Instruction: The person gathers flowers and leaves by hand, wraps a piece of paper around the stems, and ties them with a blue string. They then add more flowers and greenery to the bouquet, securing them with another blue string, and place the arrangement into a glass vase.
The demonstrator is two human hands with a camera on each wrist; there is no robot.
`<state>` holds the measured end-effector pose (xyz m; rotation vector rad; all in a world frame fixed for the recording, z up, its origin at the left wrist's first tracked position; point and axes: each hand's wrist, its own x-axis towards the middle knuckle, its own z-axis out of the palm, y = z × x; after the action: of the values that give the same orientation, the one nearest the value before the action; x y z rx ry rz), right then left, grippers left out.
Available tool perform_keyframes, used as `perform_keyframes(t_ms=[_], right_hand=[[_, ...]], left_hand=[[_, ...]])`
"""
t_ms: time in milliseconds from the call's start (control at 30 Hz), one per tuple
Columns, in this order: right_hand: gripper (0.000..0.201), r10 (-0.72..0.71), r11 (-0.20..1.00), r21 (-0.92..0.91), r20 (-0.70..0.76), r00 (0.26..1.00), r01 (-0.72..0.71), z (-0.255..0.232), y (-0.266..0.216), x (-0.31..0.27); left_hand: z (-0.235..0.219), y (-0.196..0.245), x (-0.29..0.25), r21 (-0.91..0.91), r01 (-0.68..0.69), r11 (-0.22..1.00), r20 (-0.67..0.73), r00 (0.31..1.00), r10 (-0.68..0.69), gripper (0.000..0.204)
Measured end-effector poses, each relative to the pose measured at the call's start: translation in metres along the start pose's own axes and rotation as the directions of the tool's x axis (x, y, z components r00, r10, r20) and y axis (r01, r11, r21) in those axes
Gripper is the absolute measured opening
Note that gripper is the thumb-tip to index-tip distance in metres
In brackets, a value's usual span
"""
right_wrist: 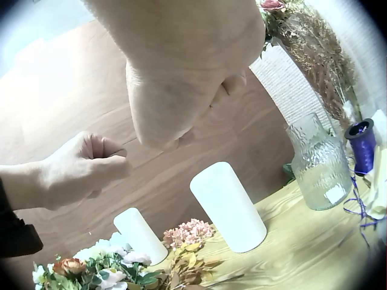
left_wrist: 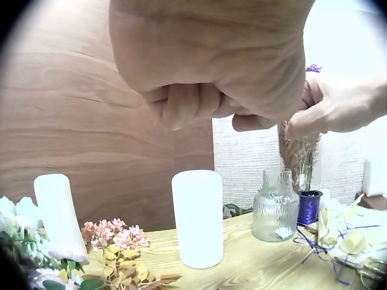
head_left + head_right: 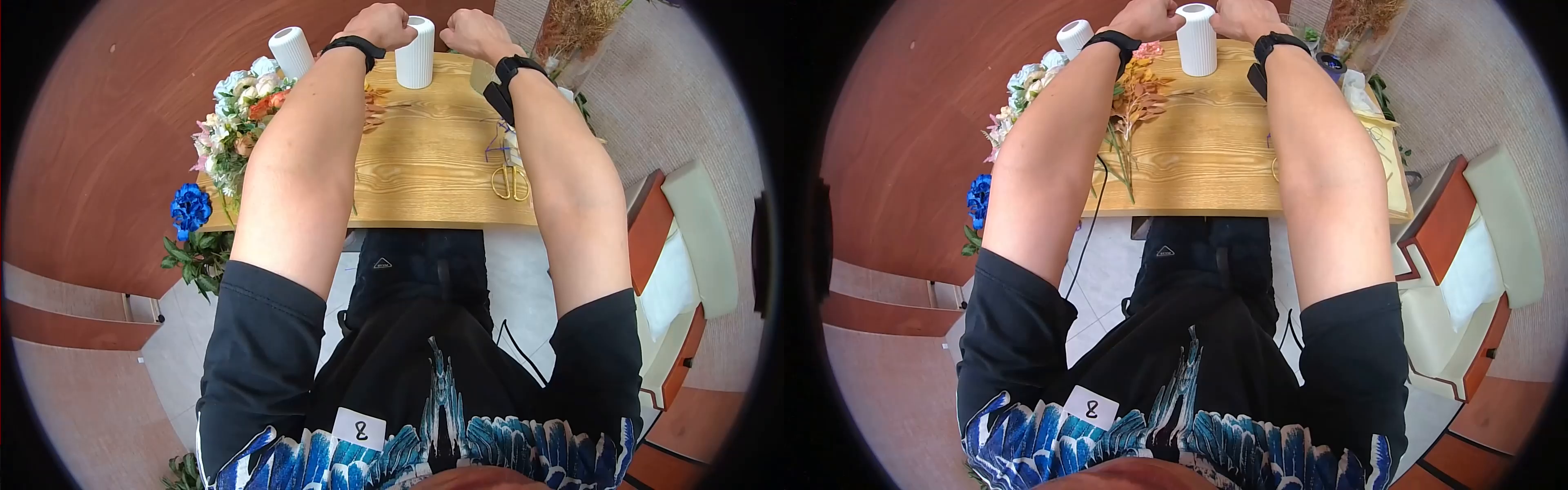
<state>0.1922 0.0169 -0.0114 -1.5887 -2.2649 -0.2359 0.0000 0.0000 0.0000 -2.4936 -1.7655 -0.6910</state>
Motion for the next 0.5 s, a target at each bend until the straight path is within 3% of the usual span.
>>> perform_keyframes(t_ms=[500], right_hand=[[0.026, 0.004, 1.000, 0.010, 0.014, 1.000, -0.005, 0.0045, -0.0032, 0.0020]], left_hand=[[0.0075, -0.0006, 0.0050, -0.005, -0.003, 1.000, 0.016, 1.000, 0.003, 0.031]])
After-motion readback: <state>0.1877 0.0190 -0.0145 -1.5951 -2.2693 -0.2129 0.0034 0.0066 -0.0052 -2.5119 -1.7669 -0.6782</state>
